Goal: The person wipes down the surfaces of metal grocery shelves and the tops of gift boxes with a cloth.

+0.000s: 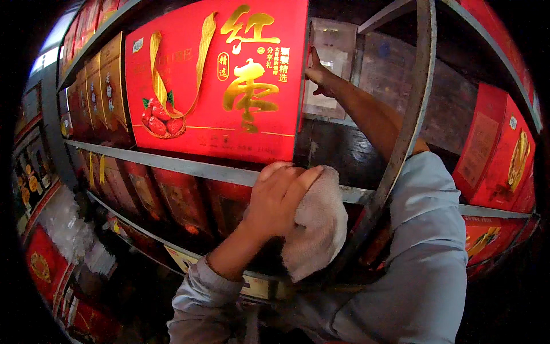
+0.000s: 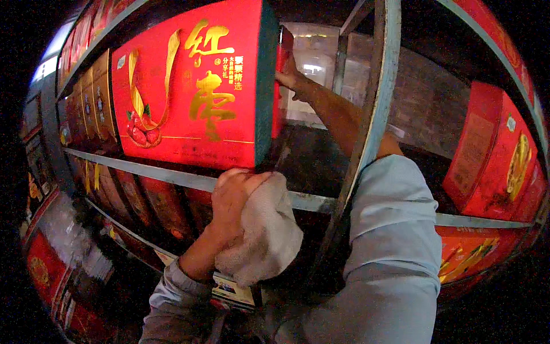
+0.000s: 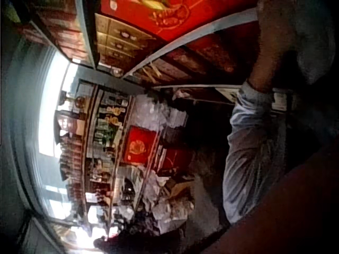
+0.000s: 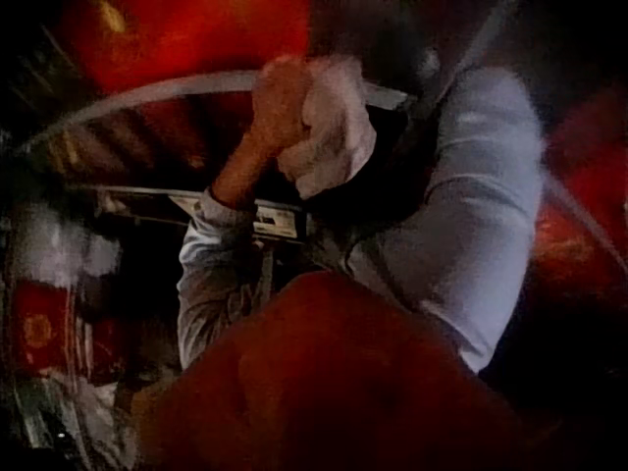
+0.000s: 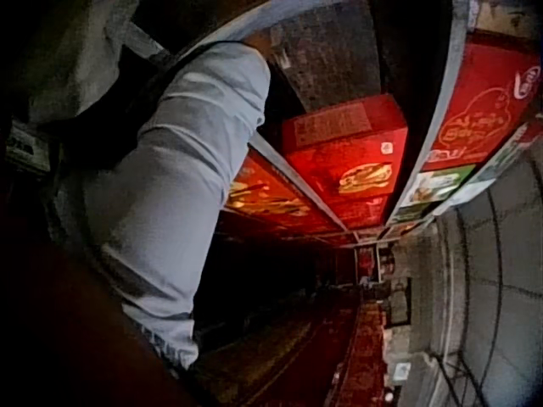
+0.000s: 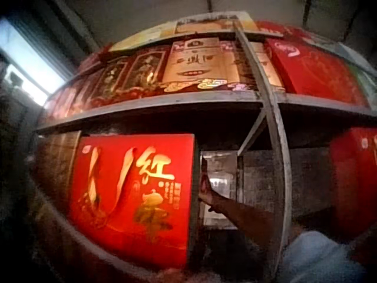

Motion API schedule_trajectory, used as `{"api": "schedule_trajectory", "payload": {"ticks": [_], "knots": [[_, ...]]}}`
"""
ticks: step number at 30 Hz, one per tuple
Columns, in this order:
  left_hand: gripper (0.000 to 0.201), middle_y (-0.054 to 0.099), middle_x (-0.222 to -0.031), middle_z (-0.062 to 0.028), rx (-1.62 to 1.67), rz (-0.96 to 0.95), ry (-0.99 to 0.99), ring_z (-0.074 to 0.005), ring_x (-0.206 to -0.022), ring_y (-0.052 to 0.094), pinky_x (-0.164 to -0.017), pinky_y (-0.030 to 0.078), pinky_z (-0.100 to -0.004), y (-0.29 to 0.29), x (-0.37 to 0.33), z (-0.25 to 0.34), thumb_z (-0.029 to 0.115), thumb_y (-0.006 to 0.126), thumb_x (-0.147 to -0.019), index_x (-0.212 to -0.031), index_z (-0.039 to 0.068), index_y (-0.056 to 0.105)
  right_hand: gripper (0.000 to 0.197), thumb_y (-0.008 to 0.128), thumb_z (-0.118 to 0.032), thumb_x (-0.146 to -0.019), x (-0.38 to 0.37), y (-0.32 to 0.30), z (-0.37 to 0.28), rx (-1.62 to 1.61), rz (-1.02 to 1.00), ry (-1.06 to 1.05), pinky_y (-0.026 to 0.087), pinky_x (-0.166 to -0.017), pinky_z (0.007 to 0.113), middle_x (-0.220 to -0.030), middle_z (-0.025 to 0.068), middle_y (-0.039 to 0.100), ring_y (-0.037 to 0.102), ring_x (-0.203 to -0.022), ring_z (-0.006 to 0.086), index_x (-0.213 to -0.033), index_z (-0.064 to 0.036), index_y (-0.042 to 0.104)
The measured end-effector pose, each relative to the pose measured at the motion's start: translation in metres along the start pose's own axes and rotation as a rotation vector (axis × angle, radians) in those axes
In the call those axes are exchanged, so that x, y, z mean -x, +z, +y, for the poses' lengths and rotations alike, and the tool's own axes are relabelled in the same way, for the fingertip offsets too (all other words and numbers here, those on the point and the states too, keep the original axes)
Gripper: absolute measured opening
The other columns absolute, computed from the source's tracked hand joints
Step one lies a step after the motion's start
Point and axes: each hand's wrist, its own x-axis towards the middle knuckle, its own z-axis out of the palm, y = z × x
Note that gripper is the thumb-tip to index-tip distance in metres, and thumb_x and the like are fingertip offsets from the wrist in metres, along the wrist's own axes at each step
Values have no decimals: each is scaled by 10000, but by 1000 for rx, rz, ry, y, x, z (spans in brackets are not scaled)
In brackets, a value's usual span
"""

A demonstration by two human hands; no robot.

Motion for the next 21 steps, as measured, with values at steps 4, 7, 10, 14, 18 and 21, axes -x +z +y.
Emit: {"api": "schedule_trajectory", "payload": {"ticks": [4,7,10,14,18,21], "knots": [[671,505,-782,-87,-26,-104,-74,-259,-740,507,-793,367,-377,0,-1,3,277,654,-495,-1107,61,483,952,548,-509,-736,-9,-8,11,-20,1,15,156,-866,678,-1374,152,137,193,-1230,375,-1259,-345,-231],[626,508,-774,-89,-104,-199,-155,-260,-727,509,-778,368,-373,-2,-3,8,262,642,-519,-1092,61,492,991,545,-561,-708,-27,-12,28,-21,5,-67,124,-884,670,-1378,148,127,172,-1243,363,-1263,-317,-239],[606,508,-777,-91,-103,-200,-183,-263,-725,507,-764,367,-371,-2,-2,8,254,639,-518,-1076,62,502,1029,545,-590,-689,-31,-20,33,-116,-70,-4,110,-892,664,-1379,154,118,148,-1252,362,-1256,-299,-263],[584,509,-777,-92,-60,-162,-203,-264,-719,506,-760,364,-370,-2,-1,9,243,634,-508,-1052,63,518,1016,530,-597,-695,-32,-20,32,-65,-58,-2,108,-891,666,-1374,148,145,153,-1252,355,-1260,-291,-256],[545,506,-752,-83,-78,-200,-252,-256,-710,500,-758,360,-368,3,-2,12,243,623,-527,-1034,67,528,1012,527,-601,-693,-33,-23,37,-57,-35,-22,114,-884,671,-1356,165,192,171,-1248,350,-1276,-268,-231],[500,509,-732,-73,-102,-261,-299,-250,-701,495,-758,355,-365,4,-4,13,245,608,-555,-1023,85,537,1018,546,-597,-678,-32,-21,39,-108,-2,-177,128,-885,658,-1337,169,242,210,-1233,349,-1293,-258,-191]]}}
